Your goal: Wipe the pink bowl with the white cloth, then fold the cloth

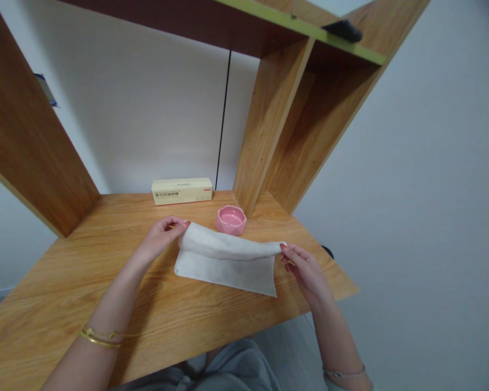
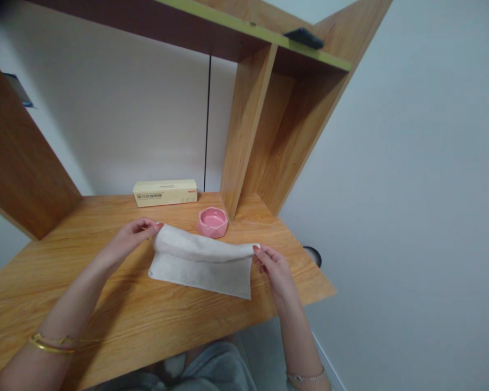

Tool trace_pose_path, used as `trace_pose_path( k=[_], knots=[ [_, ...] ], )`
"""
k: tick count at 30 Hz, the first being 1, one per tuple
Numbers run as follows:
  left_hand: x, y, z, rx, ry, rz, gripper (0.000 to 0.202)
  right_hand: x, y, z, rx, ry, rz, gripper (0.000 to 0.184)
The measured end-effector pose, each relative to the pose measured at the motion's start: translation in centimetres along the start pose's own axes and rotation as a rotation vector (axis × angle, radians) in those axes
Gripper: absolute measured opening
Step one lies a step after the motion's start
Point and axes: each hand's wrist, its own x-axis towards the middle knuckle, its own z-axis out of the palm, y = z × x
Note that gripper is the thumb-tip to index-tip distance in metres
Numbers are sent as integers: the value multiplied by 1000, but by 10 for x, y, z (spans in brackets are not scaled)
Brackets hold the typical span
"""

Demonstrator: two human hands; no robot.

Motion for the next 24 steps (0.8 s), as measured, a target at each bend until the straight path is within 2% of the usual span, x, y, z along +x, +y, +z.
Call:
trace_pose_path(
  k=[4,9,14,24],
  knots=[
    [4,1,2,-91,-3,-49,29,4,-8,2,43,-28,-16,27],
    [11,-10,5,-229,-20,-95,29,8,-9,4,91,-38,5,26],
    [9,-13,7,-367,38,-184,40,10,-7,5,121,-22,15,27],
    [0,-17,11,-527,30,-193,34,2,-2,5,156,-56,38,26]
  ],
)
